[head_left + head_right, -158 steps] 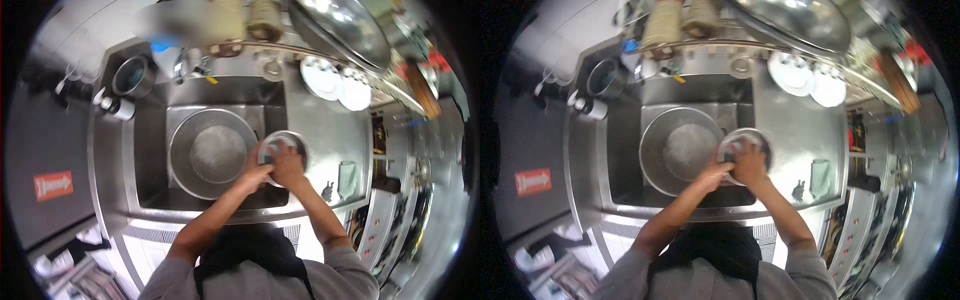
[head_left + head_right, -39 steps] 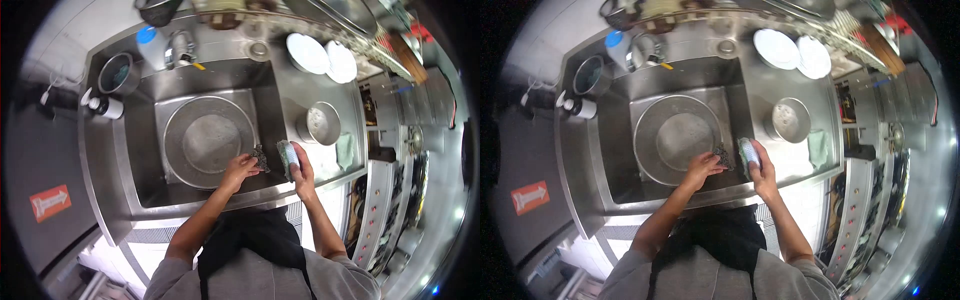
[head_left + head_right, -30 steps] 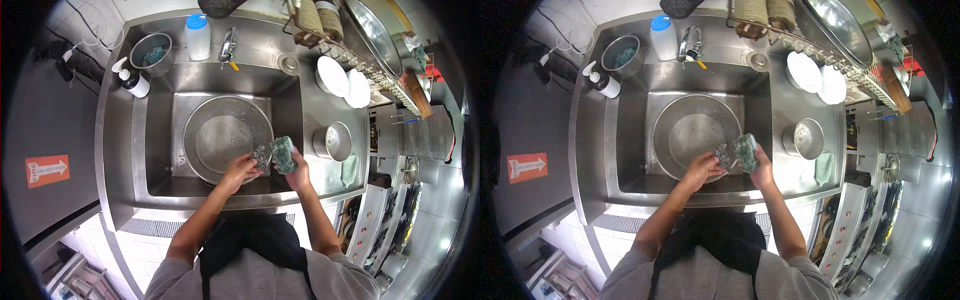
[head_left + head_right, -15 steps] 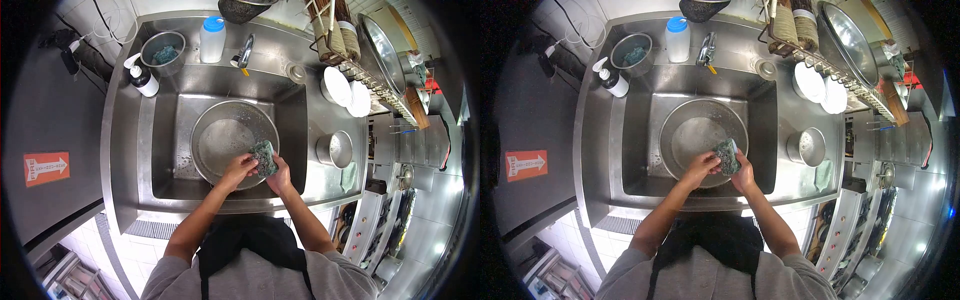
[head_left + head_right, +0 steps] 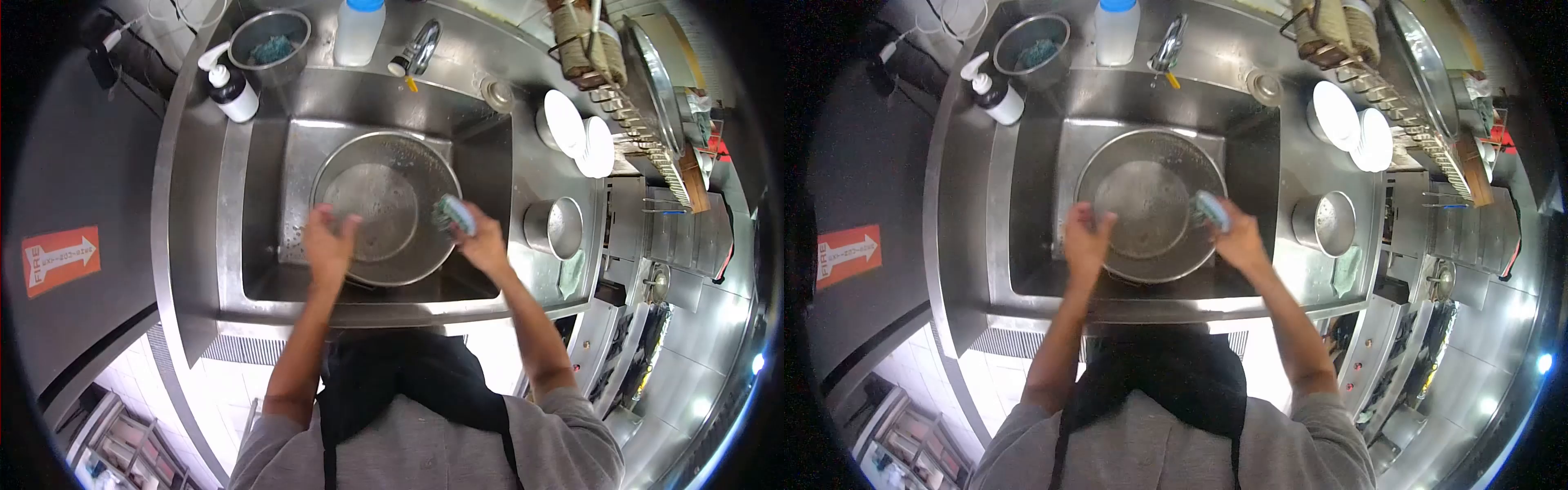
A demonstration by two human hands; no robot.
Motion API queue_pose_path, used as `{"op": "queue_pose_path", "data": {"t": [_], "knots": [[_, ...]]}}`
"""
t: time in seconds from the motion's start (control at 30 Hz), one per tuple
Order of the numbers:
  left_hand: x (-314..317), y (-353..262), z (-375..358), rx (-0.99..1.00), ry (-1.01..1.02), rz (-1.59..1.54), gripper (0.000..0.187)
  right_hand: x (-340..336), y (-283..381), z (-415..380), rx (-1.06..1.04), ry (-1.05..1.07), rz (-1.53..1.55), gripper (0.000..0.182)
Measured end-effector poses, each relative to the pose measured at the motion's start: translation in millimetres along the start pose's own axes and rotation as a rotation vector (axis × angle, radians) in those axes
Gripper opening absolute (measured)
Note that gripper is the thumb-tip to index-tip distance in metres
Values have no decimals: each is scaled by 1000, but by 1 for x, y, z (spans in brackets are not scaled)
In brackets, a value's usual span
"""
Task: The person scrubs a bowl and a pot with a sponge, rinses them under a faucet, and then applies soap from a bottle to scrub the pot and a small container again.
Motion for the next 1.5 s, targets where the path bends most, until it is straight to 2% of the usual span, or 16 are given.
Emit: {"op": "queue_pose_path", "data": {"t": [0.07,0.17,0.27,0.33,0.47,0.53,0.7,0.77,0.87,0.97,1.03,1.13,1.2,1.3,1.43,1.5], "knots": [[-26,27,15,2,-311,400,62,-24,3,8,-267,-30,-327,40],[-6,75,25,-101,-291,250,64,-11,3,17,-444,6,-404,41],[32,75,22,-346,-82,101,41,42,-37,22,-302,368,-630,47],[47,72,18,-546,-27,74,31,102,-42,11,-183,993,-748,53],[32,54,23,-508,-56,163,19,207,-23,5,110,692,10,55],[22,61,34,-520,-39,158,19,201,-26,12,-141,912,-155,54],[37,66,45,-356,54,221,19,68,-90,104,-320,1154,-1697,58],[41,63,48,-377,83,238,20,95,-133,78,-242,914,-1562,52],[50,56,60,-368,117,233,20,192,-159,21,81,1109,-572,46],[52,53,64,-357,146,253,19,259,-106,17,45,659,-17,51],[51,55,67,-305,190,265,18,242,-139,24,-48,951,-30,59],[46,54,72,-291,184,254,16,202,-280,75,-175,1482,-769,61],[47,56,71,-291,193,234,15,185,-235,136,67,944,-1049,63],[50,54,68,-240,138,237,15,250,-250,196,286,-9,-550,61],[55,50,67,-261,168,230,14,382,-205,198,315,-344,-865,68],[55,49,66,-303,101,222,14,420,-214,152,-53,-108,-157,61]]}}
Point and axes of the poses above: each hand's wrist, its own z-axis towards the middle knuckle, its own x-axis out of the palm, y = z × x, the point moved 1 cm from there along z, towards the middle knuckle, and after that the axes turned 6 degrees about -x, right-handed, at the moved point
